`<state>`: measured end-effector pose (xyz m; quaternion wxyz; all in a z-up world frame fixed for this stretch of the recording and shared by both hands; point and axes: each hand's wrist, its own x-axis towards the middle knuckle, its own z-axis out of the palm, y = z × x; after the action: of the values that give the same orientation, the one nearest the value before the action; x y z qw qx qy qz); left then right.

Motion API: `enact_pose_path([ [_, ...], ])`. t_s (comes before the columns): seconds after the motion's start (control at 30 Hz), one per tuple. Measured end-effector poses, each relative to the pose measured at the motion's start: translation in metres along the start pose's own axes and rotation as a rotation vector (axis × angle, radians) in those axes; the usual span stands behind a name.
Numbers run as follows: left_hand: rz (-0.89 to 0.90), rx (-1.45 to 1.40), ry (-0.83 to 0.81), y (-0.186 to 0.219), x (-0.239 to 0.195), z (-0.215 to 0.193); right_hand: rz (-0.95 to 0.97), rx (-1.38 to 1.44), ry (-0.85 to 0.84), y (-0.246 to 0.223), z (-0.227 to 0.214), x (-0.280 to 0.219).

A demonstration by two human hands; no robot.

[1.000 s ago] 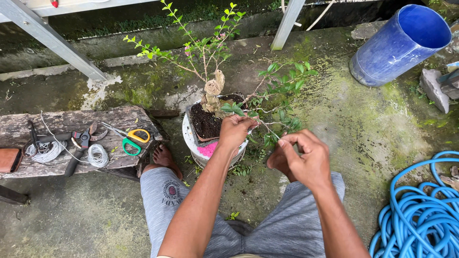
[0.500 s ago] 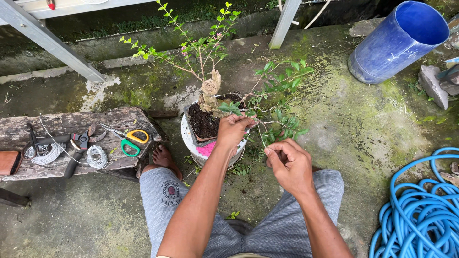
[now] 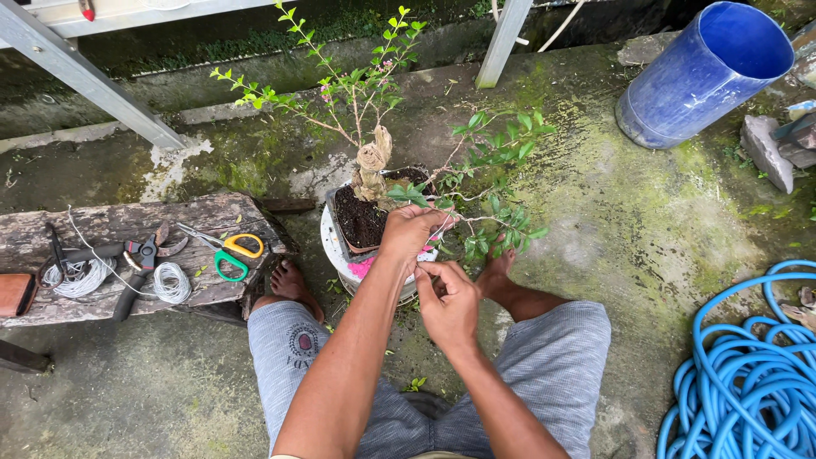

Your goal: The person sits on the floor and wraps a thin wire around the branches of a potted bonsai tree to shape them. They use scissors to cut the wire from a spool and continue wrapping it around different branches.

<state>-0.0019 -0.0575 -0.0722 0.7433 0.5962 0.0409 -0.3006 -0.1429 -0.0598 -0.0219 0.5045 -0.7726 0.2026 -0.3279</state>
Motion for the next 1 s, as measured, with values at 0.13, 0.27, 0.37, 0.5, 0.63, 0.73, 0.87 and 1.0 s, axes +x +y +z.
enact_pose_path([
  [0.13,-0.064,0.018,-0.071,-0.019,0.027,-0.016,0.231,0.188,0.059,0.022,0.032,-0.014],
  [0.27,-0.123,0.043,-0.147,0.032,-0.009,-0.005,0.697,0.65,0.075,0.043,0.055,-0.015],
  [0.37,-0.157,0.047,-0.155,0.038,-0.009,-0.008,0.844,0.795,0.055,0.052,0.057,-0.007],
  [0.5,-0.174,0.065,-0.141,0.034,-0.006,-0.008,0.925,0.776,0.072,0.06,0.053,0.007],
  [0.63,-0.147,0.193,-0.142,0.043,-0.014,-0.008,0.934,0.668,0.093,0.089,0.043,0.019],
  [0.73,-0.089,0.152,-0.105,0.021,0.002,-0.016,0.921,0.582,0.135,0.105,0.029,0.029],
  [0.87,-0.078,0.123,-0.093,0.021,-0.004,-0.014,0.799,0.447,0.132,0.152,0.011,0.035],
  [1.0,-0.056,0.08,-0.11,0.002,0.014,-0.013,0.679,0.414,0.192,0.123,0.005,0.045],
])
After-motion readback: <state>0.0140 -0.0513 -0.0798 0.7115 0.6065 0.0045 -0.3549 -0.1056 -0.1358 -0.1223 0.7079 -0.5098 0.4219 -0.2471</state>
